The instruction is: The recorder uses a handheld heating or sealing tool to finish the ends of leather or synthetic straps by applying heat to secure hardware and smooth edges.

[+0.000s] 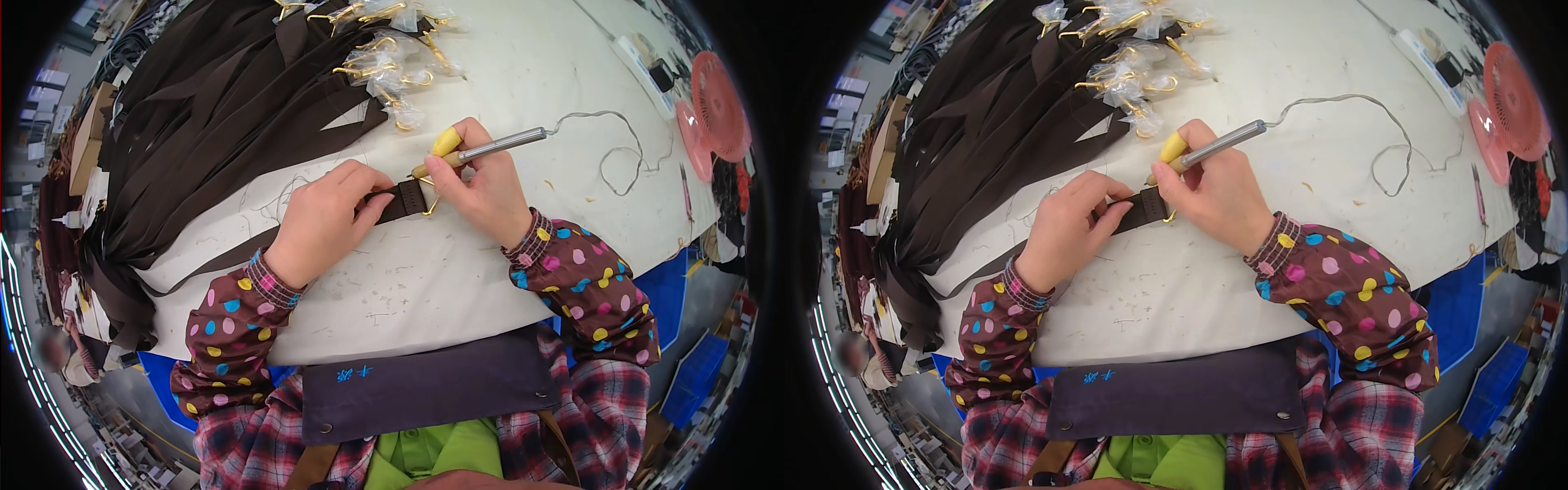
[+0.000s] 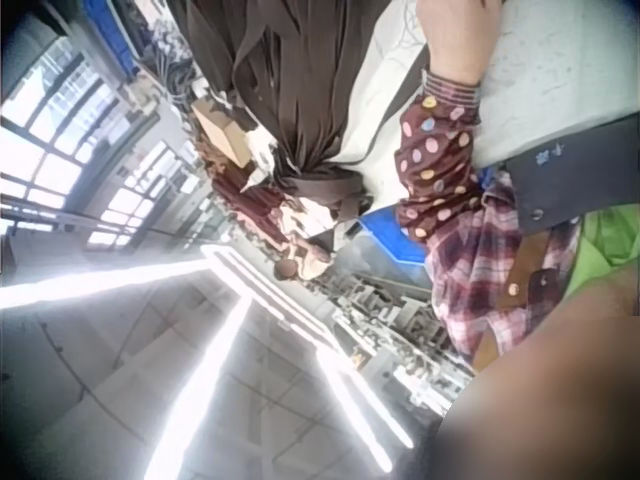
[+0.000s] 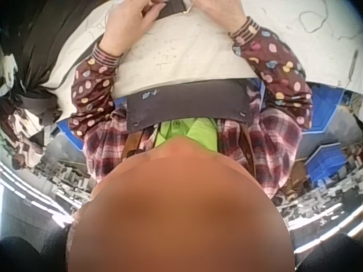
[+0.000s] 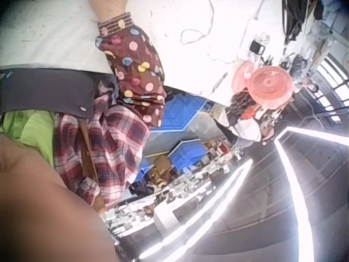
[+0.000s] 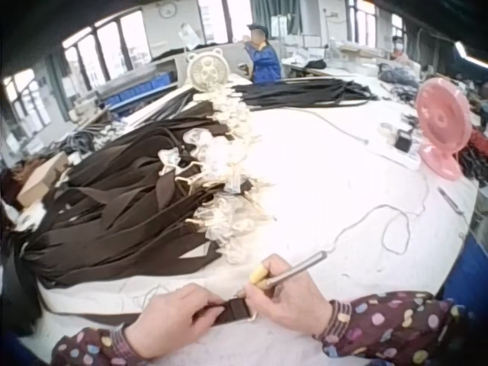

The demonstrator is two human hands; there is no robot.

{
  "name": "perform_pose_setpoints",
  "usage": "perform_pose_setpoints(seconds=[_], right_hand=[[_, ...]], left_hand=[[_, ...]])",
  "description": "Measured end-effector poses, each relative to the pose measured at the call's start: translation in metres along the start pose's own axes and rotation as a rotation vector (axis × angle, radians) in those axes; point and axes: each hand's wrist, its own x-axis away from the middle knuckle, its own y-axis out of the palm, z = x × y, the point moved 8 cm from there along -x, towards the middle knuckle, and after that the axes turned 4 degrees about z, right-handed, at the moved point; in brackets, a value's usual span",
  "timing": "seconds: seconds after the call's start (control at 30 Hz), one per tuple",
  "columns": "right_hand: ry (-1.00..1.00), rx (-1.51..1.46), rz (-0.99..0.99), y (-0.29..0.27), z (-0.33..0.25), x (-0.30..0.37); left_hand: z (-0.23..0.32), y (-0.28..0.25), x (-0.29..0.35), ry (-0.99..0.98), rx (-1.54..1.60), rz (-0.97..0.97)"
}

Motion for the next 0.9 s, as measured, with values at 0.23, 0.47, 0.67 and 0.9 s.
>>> perform_pose_setpoints(seconds=[0.23, 0.47, 0.67, 0.9], right_hand=[[0.02, -0.011, -0.009, 0.002, -0.001, 0.001], [0.011, -0.01, -0.009, 0.003, -0.002, 0.001], [0.059, 0.034, -0.075, 0.005, 0.0, 0.003], [0.055, 0.061, -0.122, 0.01, 0.0, 0.002]], left_hand=[[-0.002, 0.005, -0.011, -0.079, 0.093, -0.036], [-0.001, 0.007, -0.013, -0.092, 0.01, -0.02], [-0.015, 0.012, -0.013, -0.19, 0.17, -0.041], [-0.022, 0.012, -0.015, -0.255, 0.255, -0.11]])
